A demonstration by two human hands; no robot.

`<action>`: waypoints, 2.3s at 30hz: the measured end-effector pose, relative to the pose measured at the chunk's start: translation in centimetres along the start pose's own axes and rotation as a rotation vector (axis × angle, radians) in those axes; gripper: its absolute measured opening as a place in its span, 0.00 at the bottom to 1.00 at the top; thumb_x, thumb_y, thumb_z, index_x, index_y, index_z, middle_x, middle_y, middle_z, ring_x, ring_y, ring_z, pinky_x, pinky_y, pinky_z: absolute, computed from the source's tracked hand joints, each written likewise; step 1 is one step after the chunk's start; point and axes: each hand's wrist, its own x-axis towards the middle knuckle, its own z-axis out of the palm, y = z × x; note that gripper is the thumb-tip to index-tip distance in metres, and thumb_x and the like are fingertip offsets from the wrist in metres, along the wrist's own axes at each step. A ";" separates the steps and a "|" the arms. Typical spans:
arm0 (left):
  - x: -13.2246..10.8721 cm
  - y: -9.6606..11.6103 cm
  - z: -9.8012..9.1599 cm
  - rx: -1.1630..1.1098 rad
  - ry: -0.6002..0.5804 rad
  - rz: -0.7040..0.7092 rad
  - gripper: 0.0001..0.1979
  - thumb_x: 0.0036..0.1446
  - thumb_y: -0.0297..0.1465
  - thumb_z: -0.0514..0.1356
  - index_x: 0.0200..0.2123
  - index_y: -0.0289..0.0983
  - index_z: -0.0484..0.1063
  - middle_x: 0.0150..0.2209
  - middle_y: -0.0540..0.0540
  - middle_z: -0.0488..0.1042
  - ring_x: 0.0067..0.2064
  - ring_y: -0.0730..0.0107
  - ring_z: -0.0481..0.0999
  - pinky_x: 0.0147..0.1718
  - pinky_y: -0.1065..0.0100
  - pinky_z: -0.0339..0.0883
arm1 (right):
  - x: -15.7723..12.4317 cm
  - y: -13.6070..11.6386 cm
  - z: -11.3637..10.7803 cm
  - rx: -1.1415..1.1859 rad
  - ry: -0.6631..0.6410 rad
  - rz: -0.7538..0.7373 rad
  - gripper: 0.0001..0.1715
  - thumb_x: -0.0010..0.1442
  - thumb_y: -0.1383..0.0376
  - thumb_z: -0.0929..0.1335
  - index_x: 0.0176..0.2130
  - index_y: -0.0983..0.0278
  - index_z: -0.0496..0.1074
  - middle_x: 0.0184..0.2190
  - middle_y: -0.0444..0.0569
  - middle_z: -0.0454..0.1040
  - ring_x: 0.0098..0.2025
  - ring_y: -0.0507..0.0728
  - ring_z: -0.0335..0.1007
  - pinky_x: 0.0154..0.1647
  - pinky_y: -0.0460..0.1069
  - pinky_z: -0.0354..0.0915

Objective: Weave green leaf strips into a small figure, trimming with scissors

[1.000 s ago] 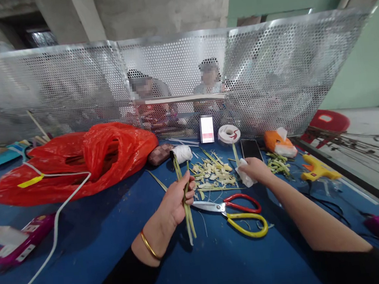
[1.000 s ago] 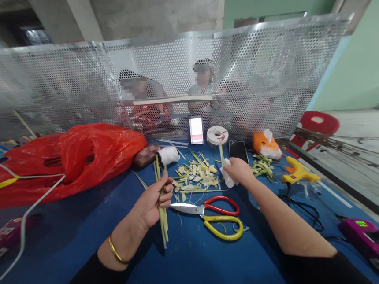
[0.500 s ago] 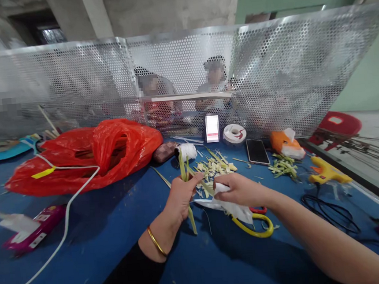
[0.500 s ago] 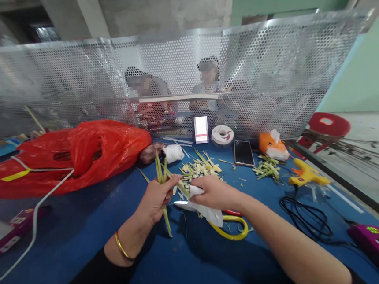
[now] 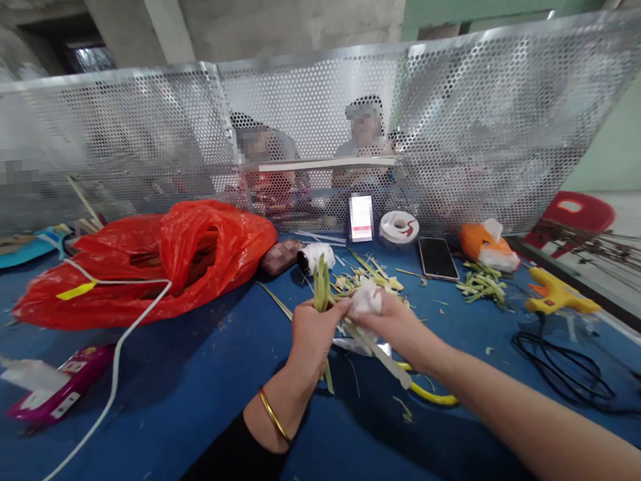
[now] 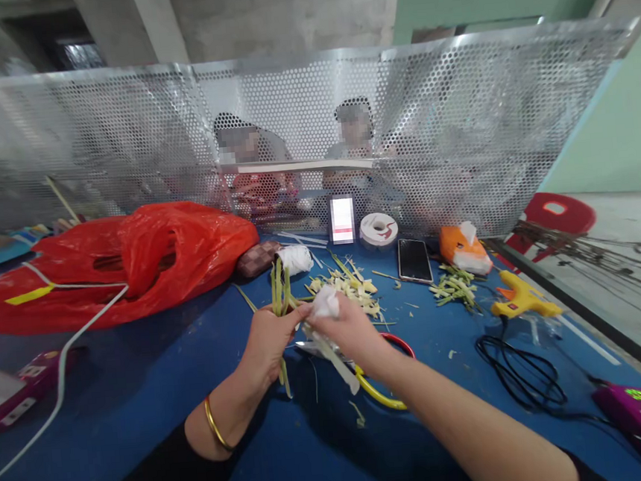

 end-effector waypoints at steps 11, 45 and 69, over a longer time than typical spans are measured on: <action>-0.2 -0.1 0.2 -0.039 -0.005 0.016 0.06 0.36 0.27 0.69 0.22 0.32 0.78 0.15 0.53 0.66 0.16 0.81 0.55 0.15 0.74 0.45 | -0.1 0.2 0.1 -0.247 -0.092 -0.090 0.06 0.54 0.62 0.65 0.29 0.63 0.67 0.27 0.44 0.70 0.31 0.54 0.63 0.33 0.48 0.59; -1.2 1.1 0.2 0.244 -0.363 -0.066 0.12 0.47 0.35 0.64 0.18 0.32 0.73 0.14 0.52 0.66 0.15 0.82 0.53 0.16 0.73 0.44 | -0.2 -1.2 -0.6 0.219 -0.076 -0.019 0.14 0.48 0.55 0.73 0.30 0.62 0.71 0.23 0.43 0.72 0.23 0.52 0.65 0.27 0.48 0.62; -1.7 1.4 -0.1 -0.069 -0.508 -0.356 0.13 0.46 0.37 0.68 0.27 0.31 0.77 0.20 0.52 0.69 0.14 0.88 0.48 0.15 0.72 0.32 | 1.7 -1.0 -5.5 -0.152 0.192 -0.070 0.15 0.49 0.52 0.71 0.32 0.61 0.77 0.26 0.47 0.74 0.29 0.55 0.69 0.30 0.50 0.63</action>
